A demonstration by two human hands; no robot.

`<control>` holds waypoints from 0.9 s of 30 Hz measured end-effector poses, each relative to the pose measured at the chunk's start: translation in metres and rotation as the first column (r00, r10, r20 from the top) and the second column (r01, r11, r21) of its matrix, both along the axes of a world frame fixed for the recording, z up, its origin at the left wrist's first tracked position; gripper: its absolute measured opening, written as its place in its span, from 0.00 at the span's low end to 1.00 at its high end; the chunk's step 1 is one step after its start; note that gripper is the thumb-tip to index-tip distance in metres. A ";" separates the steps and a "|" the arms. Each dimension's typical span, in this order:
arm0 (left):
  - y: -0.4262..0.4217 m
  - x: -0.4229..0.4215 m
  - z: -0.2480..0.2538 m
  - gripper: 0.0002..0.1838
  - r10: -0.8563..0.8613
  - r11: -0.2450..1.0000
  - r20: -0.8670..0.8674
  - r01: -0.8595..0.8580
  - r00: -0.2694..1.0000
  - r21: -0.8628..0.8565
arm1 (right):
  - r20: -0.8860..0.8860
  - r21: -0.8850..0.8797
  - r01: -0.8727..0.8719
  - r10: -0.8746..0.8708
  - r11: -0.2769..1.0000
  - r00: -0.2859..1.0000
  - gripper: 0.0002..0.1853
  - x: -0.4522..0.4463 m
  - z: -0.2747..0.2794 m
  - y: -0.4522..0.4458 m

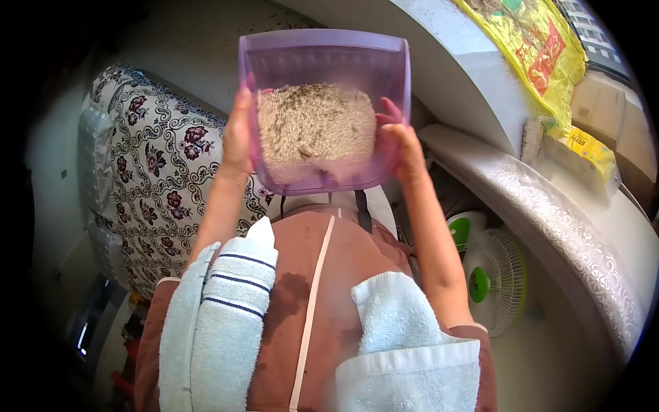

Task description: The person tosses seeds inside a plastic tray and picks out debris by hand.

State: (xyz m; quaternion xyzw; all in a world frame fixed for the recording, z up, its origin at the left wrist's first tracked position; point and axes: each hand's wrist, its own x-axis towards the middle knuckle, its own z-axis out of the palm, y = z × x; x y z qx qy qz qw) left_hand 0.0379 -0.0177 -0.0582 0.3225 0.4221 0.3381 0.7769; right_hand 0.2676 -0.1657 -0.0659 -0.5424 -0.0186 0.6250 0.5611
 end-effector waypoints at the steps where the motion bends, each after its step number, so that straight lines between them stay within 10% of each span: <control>1: -0.009 0.012 0.004 0.30 0.016 0.998 -0.008 -0.016 1.000 0.053 | -0.047 0.012 -0.031 0.031 0.999 0.998 0.39 0.018 -0.002 -0.002; 9: 0.034 -0.041 -0.023 0.30 -0.091 0.988 0.167 0.109 0.982 -0.106 | 0.273 0.219 0.069 -0.129 0.973 0.953 0.42 -0.059 0.005 0.004; 17: -0.018 0.035 -0.008 0.30 0.055 0.995 0.079 -0.062 0.995 0.076 | -0.100 0.048 -0.045 0.050 0.998 0.994 0.40 0.049 -0.004 0.001; 21: 0.010 -0.012 -0.027 0.32 0.016 0.986 0.127 0.005 0.992 -0.165 | 0.239 0.065 0.000 -0.016 0.998 0.971 0.40 -0.008 0.002 0.005; 27: 0.046 -0.001 0.016 0.28 -0.085 0.996 -0.020 0.084 0.996 -0.026 | 0.081 0.034 0.053 -0.056 0.998 0.995 0.41 -0.009 0.006 0.023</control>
